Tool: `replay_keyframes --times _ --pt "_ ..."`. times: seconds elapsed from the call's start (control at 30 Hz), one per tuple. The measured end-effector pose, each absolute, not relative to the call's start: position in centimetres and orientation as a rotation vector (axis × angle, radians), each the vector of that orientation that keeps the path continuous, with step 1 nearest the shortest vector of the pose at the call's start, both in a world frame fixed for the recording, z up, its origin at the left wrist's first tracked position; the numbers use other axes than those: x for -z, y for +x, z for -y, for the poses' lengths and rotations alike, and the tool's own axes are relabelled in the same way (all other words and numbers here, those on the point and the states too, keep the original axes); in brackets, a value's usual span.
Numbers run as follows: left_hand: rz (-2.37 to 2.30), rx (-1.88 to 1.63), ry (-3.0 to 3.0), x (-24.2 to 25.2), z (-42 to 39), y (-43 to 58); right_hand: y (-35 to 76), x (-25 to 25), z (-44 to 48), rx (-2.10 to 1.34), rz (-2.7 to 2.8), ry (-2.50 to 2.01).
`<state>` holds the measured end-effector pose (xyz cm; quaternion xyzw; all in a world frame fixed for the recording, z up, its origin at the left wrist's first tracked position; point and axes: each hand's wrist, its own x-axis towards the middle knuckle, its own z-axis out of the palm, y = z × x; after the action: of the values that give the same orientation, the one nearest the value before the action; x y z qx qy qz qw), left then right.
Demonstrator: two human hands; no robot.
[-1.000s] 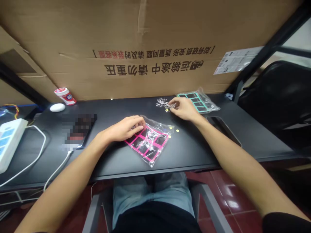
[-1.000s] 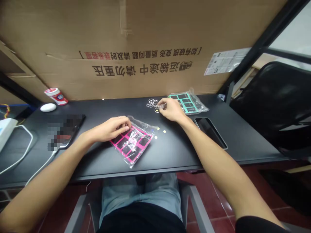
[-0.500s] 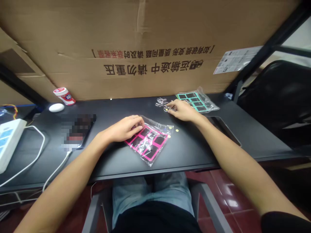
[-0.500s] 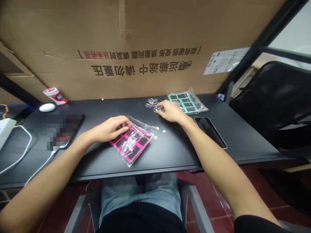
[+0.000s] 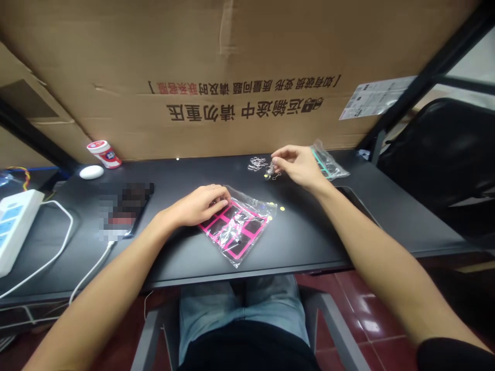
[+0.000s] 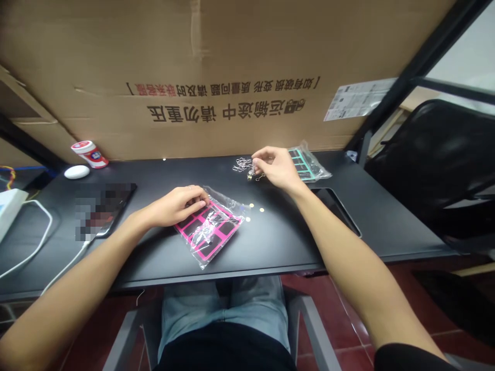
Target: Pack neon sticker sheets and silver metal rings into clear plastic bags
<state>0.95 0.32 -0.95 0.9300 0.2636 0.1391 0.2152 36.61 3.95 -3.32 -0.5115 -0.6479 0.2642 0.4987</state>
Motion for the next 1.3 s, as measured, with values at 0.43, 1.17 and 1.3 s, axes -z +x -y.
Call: replay_keyframes --times 0.43,1.17,1.3 --pt "-0.702 -0.382 2.582 1.3 -0.3 1.0 31.5 0.4 1.0 -1.190 1.502 -0.860" --pt "-0.794 -0.560 2.910 1.1 0.7 2.2 29.1 1.6 2.5 -1.637 1.863 -0.790" --pt "-0.774 -0.600 2.857 1.3 0.7 2.1 29.9 1.0 2.6 -1.839 1.843 -0.740"
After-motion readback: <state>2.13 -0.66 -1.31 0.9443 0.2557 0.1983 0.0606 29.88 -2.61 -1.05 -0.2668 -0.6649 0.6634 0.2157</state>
